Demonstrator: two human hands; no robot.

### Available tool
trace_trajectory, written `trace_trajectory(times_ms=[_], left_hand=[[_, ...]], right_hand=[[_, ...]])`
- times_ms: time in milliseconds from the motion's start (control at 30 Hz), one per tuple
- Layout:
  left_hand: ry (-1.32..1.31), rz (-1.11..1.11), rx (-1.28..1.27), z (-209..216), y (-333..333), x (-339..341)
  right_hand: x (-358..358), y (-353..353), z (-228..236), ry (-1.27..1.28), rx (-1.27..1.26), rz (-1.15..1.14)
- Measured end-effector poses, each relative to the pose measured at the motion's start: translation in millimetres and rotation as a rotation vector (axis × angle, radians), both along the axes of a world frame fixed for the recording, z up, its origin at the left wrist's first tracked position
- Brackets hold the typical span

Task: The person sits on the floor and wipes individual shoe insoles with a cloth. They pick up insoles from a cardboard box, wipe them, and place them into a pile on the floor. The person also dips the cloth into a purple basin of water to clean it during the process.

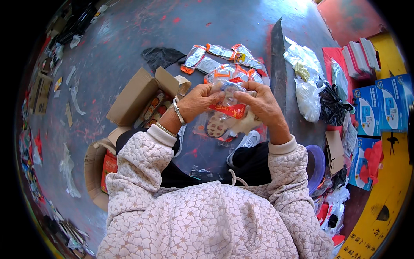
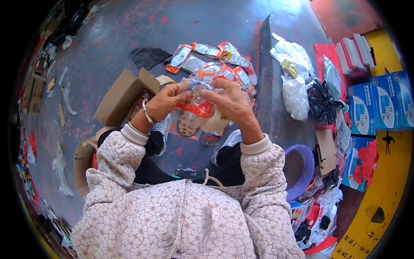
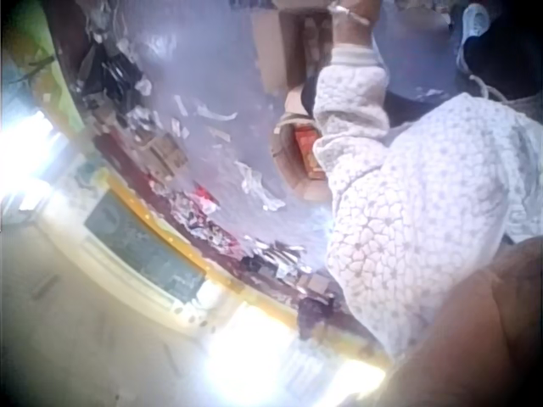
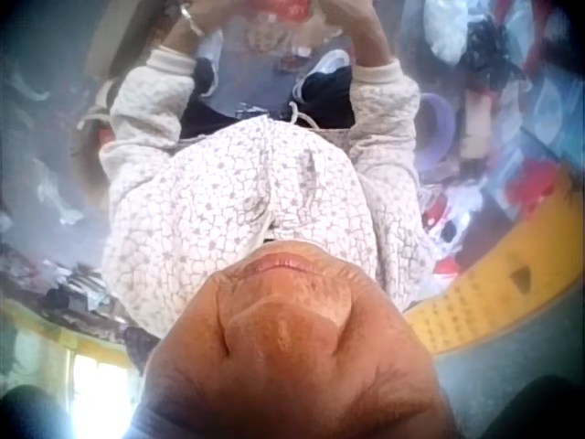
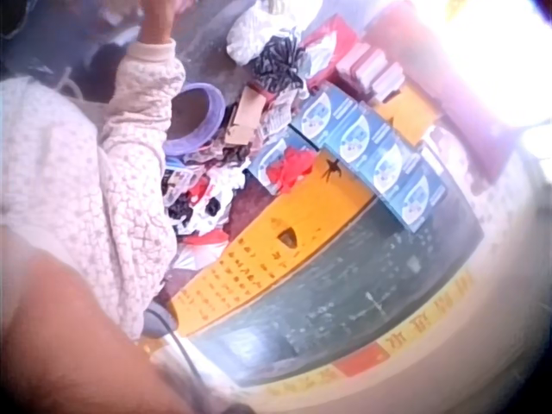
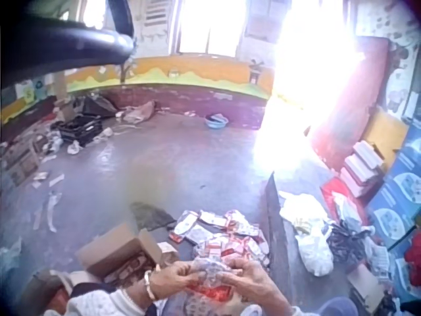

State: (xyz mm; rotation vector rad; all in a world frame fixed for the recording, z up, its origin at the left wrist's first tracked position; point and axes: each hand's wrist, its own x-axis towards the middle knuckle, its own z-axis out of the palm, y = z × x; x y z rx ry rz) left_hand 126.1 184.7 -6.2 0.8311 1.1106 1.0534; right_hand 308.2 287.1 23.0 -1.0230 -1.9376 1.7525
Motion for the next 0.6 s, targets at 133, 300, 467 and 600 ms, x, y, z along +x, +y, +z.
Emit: trace_trajectory(times_ms=[133, 300, 467, 600], left_hand=[[-0.117, 0.088, 0.145, 7.9, -0.2, 4.9], [-0.019, 0.256, 0.340, 18.5, 1.4, 4.7], [-0.151, 0.359, 0.195, 13.5, 3.0, -0.6], [0.046, 0.508, 0.216, 10.5, 3.3, 0.7]], right_hand=[[-1.5, -1.8, 1.9, 0.090, -0.065, -0.024], [-3.2, -3.4, -2.4, 0.132, -0.052, -0.032], [-8.0, -9.3, 1.3, 0.107, -0.047, -0.070], [-13.4, -13.1, 4.6, 0.139, -0.044, -0.033]])
